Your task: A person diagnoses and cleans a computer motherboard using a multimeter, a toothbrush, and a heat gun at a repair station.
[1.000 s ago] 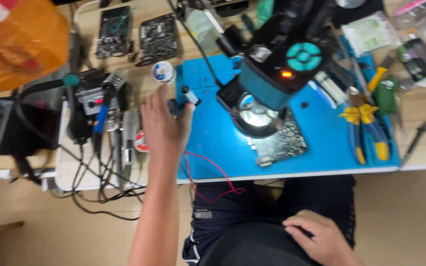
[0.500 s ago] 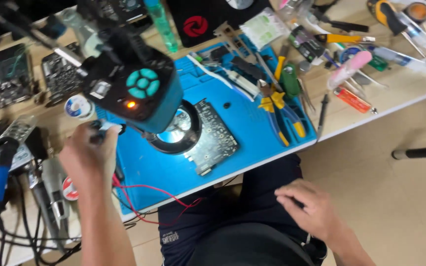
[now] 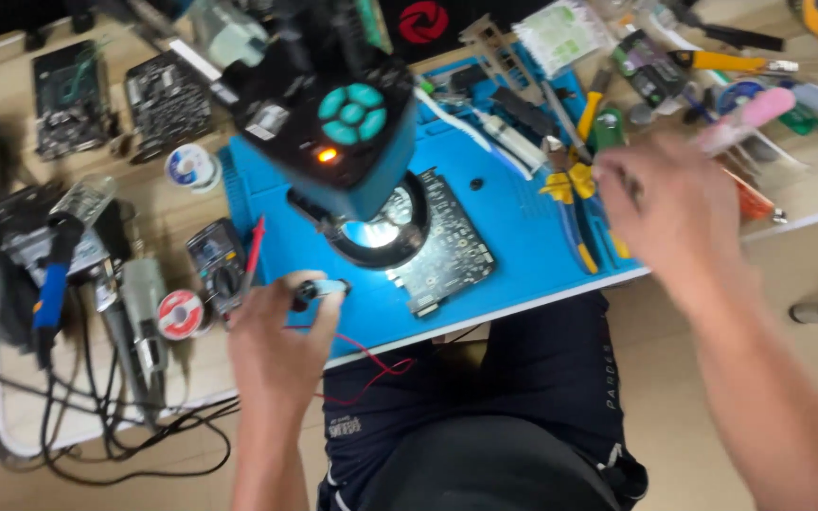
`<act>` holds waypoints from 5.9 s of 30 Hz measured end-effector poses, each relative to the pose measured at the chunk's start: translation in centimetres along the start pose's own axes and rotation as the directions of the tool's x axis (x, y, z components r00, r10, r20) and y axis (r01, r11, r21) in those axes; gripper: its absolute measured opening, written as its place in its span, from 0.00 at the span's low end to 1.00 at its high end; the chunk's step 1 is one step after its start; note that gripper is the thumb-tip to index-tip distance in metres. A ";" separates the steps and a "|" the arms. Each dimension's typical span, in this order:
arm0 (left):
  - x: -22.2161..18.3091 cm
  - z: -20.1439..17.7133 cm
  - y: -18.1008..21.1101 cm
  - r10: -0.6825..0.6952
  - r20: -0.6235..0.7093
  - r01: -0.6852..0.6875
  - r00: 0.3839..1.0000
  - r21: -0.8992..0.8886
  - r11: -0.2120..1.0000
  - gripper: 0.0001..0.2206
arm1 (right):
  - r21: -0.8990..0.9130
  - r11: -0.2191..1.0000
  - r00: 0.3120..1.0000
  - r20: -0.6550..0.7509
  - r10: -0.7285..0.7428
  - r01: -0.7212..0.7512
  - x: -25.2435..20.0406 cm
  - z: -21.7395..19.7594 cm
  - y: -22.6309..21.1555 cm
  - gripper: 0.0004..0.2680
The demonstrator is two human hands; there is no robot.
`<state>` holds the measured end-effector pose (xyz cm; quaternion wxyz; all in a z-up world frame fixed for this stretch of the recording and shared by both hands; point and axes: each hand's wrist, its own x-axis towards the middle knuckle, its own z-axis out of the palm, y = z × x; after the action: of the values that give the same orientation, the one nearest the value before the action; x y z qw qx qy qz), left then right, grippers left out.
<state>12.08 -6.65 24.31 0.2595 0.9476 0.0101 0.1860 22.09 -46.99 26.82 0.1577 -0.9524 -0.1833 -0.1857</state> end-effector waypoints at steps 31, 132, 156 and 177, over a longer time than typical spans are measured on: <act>-0.8 3.8 0.0 -0.047 0.069 0.053 0.996 -0.087 0.995 0.13 | 0.743 0.497 0.866 0.224 0.448 -0.449 -3.9 1.9 4.3 0.03; -5.4 0.2 3.7 0.201 -0.062 -0.211 0.978 -0.300 0.930 0.14 | 0.762 0.623 0.982 -0.171 -0.074 0.180 -7.5 0.7 -16.0 0.07; -5.2 0.1 3.8 0.175 -0.061 -0.186 0.983 -0.354 0.917 0.14 | 0.776 0.609 0.985 -0.160 -0.060 0.164 -7.4 1.3 -15.9 0.06; -4.9 0.0 3.7 0.177 -0.069 -0.190 0.982 -0.350 0.917 0.14 | 0.883 0.467 0.997 -0.073 0.032 0.050 -7.7 1.9 -16.0 0.08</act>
<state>7.19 -10.37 24.45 0.4074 0.8784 -0.1080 0.2252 9.48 -34.43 25.73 0.6330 -0.7250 -0.2512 -0.1028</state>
